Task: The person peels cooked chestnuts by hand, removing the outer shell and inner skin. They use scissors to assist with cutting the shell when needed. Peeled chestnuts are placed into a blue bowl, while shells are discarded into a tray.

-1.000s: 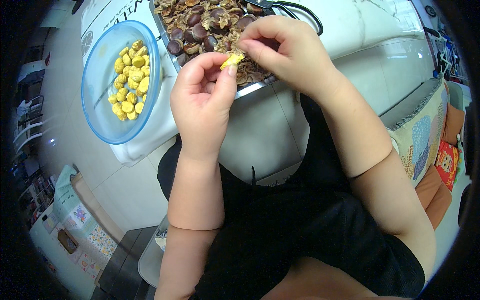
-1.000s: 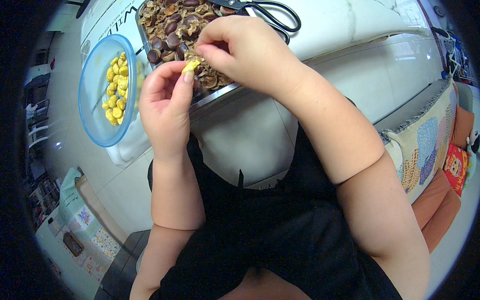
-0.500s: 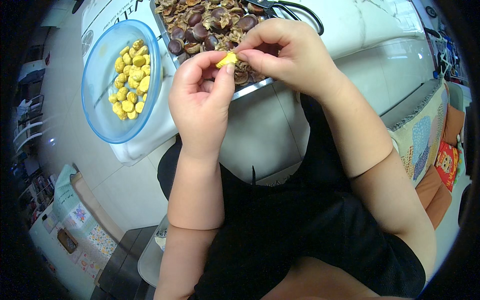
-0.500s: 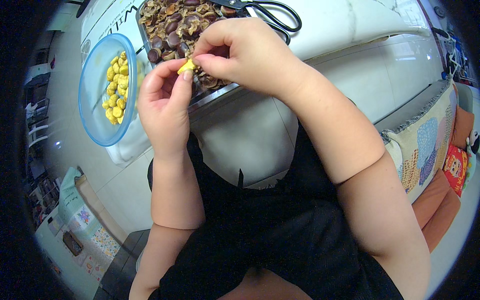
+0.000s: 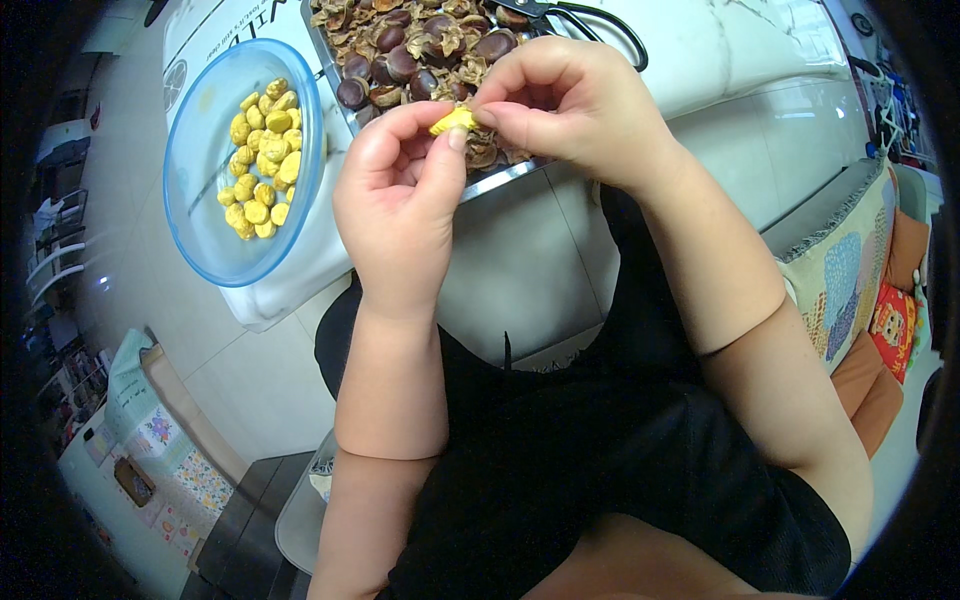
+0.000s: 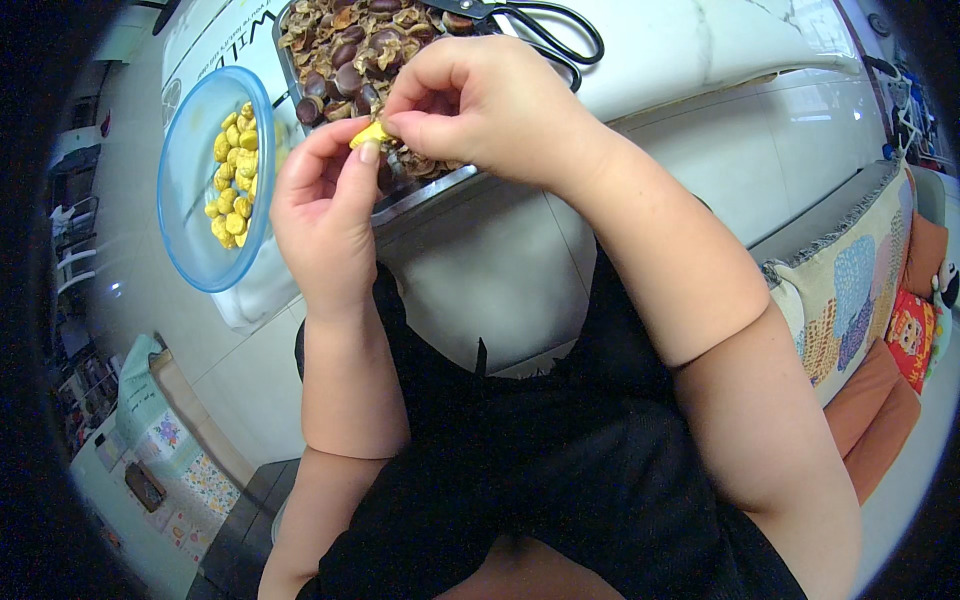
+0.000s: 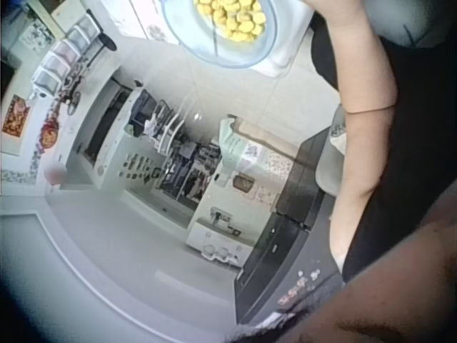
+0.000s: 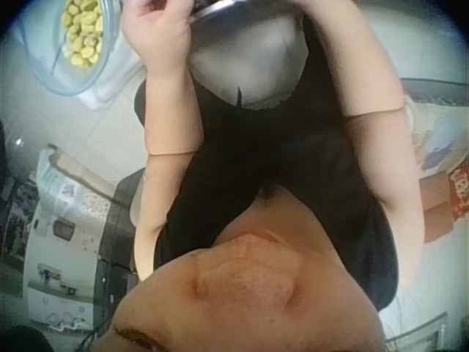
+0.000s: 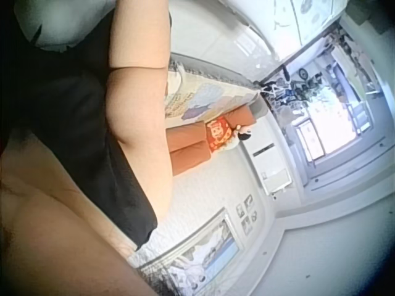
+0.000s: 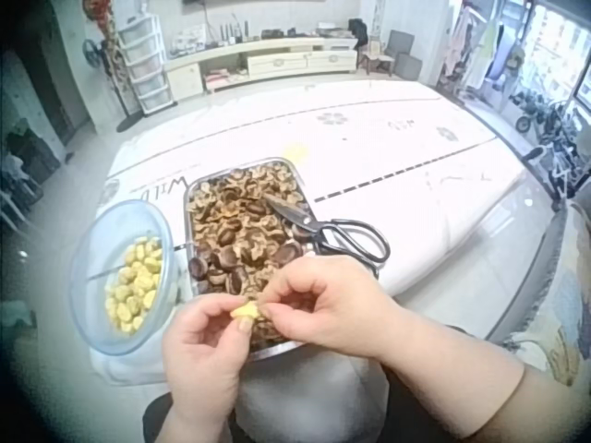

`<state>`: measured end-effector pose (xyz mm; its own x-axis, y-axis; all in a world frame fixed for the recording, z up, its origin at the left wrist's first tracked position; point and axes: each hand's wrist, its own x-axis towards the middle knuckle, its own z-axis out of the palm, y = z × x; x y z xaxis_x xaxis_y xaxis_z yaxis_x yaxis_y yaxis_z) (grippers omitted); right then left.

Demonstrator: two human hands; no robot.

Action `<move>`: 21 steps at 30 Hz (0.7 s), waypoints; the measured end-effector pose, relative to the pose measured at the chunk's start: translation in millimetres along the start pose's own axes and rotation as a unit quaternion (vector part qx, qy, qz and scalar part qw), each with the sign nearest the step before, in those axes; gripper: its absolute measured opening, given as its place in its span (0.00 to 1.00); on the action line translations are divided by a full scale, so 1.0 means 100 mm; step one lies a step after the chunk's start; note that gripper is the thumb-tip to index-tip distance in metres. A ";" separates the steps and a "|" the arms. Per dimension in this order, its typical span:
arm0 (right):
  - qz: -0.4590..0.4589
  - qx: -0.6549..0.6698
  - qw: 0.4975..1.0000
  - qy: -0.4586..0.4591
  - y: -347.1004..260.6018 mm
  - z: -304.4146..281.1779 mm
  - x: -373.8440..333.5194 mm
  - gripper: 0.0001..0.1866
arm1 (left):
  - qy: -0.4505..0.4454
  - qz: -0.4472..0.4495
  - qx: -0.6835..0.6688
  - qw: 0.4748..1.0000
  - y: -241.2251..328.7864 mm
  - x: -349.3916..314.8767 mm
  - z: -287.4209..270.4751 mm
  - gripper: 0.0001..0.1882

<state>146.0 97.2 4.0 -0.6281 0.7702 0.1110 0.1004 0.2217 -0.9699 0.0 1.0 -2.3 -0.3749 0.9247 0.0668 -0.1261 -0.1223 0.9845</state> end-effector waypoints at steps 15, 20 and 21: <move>-0.006 0.018 1.000 0.012 0.00 0.03 0.00 0.05 | -0.010 0.000 -0.016 1.000 0.01 -0.01 -0.03 0.11; 0.018 -0.003 0.998 0.055 0.04 0.03 0.02 0.05 | -0.009 0.024 -0.006 1.000 -0.02 0.00 -0.02 0.12; 0.041 -0.024 0.998 0.040 0.04 0.00 0.03 0.06 | -0.007 0.030 -0.007 1.000 -0.02 0.00 -0.03 0.13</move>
<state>144.3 100.8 0.4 -0.5522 0.8322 0.0503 0.1870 0.1824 -0.9653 -2.2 0.5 -5.0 -0.3683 0.9209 0.1274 -0.1168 -0.1818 0.9764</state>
